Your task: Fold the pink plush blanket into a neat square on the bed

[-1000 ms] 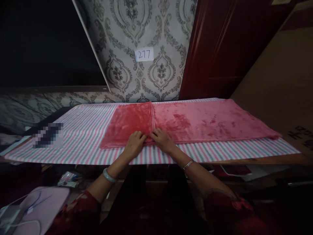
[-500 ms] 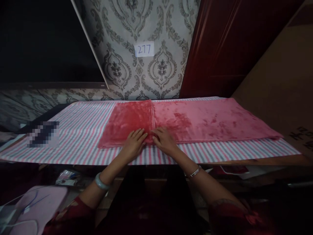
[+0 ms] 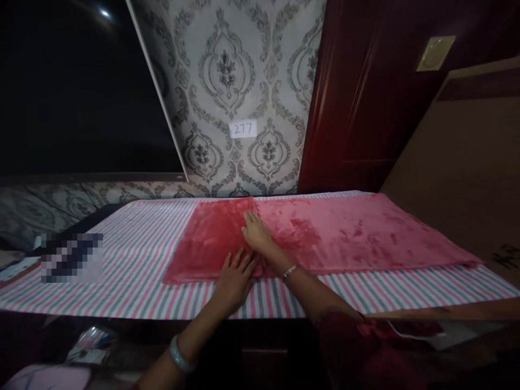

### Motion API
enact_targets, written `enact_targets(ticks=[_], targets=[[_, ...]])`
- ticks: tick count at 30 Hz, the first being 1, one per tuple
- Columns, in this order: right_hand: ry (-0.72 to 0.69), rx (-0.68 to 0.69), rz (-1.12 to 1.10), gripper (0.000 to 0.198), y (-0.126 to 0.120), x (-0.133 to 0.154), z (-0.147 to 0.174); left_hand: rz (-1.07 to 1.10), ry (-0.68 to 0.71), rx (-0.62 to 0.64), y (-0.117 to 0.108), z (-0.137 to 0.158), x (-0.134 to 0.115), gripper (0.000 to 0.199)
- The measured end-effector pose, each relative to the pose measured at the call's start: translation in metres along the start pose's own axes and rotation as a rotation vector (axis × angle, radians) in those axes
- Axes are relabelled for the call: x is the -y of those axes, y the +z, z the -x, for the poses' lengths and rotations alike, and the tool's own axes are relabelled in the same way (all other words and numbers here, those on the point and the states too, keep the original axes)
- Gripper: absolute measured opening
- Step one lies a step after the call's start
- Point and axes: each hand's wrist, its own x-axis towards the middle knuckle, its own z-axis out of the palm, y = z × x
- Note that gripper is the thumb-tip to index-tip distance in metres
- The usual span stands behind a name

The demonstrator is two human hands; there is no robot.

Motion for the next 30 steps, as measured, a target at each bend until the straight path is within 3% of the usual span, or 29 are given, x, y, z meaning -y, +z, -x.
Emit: enact_targets(ticks=[5,8,10,12,16,20,25,30], targets=[[0.106,0.19,0.1,0.066,0.017,0.006,-0.027,0.289,0.026,0.01,-0.009,0.011,0.006,0.053],[0.17,0.236,0.169,0.064,0.021,0.002,-0.03,0.606,0.031,-0.006,-0.031,0.013,0.033,0.037],[0.188,0.235,0.195,0.061,0.019,0.004,-0.04,0.706,-0.075,-0.097,-0.051,0.002,0.064,0.038],[0.197,0.189,0.202,0.059,0.013,0.012,-0.058,0.609,-0.238,-0.183,-0.072,-0.022,0.099,0.042],[0.227,0.031,0.169,0.061,0.008,0.034,-0.102,0.221,-0.55,-0.024,-0.095,-0.087,0.158,0.05],[0.28,0.006,0.151,0.065,0.026,0.03,-0.12,0.085,-0.667,0.045,-0.075,-0.125,0.184,0.058],[0.336,0.067,0.19,0.072,0.059,-0.002,-0.114,-0.016,-0.723,0.117,-0.027,-0.123,0.196,0.065],[0.339,0.077,0.172,0.075,0.066,-0.011,-0.119,-0.029,-0.727,0.148,-0.02,-0.122,0.203,0.067]])
